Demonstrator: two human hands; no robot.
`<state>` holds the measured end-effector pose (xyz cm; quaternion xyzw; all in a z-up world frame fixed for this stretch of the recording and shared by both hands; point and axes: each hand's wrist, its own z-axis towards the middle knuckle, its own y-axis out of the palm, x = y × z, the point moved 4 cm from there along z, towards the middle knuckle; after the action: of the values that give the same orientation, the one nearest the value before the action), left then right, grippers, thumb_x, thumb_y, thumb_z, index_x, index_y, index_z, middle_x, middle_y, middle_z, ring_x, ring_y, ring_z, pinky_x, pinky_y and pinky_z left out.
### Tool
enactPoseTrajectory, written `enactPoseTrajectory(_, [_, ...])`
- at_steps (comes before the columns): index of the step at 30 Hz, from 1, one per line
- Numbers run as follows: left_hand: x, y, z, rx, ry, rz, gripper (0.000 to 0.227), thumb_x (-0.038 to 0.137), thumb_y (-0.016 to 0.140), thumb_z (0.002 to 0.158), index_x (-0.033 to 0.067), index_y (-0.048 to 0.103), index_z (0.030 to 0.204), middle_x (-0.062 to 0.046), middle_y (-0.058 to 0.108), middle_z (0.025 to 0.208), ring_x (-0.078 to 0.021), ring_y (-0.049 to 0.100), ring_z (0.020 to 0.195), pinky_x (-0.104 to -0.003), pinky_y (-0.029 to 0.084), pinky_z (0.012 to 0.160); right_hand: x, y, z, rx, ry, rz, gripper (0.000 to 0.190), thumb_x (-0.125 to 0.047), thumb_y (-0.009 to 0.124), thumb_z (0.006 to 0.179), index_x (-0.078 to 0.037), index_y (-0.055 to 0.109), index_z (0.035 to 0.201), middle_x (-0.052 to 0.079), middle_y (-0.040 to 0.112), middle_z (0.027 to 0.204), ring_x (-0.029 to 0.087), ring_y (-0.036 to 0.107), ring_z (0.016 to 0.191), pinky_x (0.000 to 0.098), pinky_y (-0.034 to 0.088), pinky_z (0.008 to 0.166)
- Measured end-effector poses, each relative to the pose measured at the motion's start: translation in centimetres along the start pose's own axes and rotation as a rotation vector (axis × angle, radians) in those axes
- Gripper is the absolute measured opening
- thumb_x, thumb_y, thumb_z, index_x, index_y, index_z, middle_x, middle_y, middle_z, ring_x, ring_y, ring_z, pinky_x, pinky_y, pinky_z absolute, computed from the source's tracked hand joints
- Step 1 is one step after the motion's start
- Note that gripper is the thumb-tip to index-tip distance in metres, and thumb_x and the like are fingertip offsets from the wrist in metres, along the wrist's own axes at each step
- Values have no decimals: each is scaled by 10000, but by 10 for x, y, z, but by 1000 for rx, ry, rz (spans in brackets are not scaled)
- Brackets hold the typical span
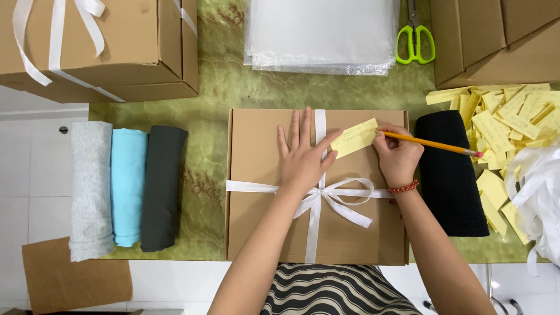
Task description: Pack rolled clothing items into cardboard boxes and attach notes.
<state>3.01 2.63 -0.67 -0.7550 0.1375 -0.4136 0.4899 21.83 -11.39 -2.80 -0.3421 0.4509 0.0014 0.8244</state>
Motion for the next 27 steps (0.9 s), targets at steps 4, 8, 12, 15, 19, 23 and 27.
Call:
enactPoseTrajectory(4, [-1,1,0,-5,5,-13,479,508,558,1056,529,467,1525,-120,-19,1811,-351,-98,1664,-681,-97,1277,7,-1,0,12,101,39,102,13,784,953,-51,834,1015,114,687,718,150,559,611,292,486,582])
enactPoseTrajectory(8, [-2,3,0,19,14,-2,490,519,563,1051,495,462,1530,-129,-7,1810,-356,-80,1665,-685,-92,1274,9,-2,0,7,155,57,109,23,760,963,-44,820,1024,133,695,739,151,585,612,288,491,575])
enactPoseTrajectory(12, [-6,7,3,45,11,10,546,541,604,1021,427,450,1532,-135,37,1808,-350,-38,1667,-677,-69,1278,-12,-9,7,-44,350,323,74,29,642,1090,55,706,1117,110,639,750,127,510,521,273,457,501])
enactPoseTrajectory(15, [-8,2,0,112,26,-72,514,511,697,964,384,525,1432,-117,126,1789,-352,43,1664,-685,15,1280,-15,-31,2,-68,558,460,212,-120,557,1185,26,657,1068,103,637,777,121,555,602,233,466,479])
enactPoseTrajectory(19, [-8,2,0,126,63,-70,508,494,749,933,367,554,1384,-114,186,1760,-358,78,1653,-697,56,1271,45,-85,-21,-35,693,305,426,-271,569,1216,-33,665,875,75,609,685,116,517,564,251,455,472])
enactPoseTrajectory(23, [-9,-1,1,128,44,-81,462,499,775,913,365,578,1309,-70,207,1735,-341,82,1650,-699,47,1275,98,-144,-46,-56,798,22,449,-403,680,1130,-111,702,790,45,595,616,164,552,519,330,464,495])
enactPoseTrajectory(27, [-13,5,0,282,119,-65,418,437,847,837,271,687,1185,-66,317,1679,-383,120,1628,-677,15,1268,63,-190,-52,-244,756,-236,417,-341,763,1022,13,769,803,68,641,657,180,535,591,306,439,578])
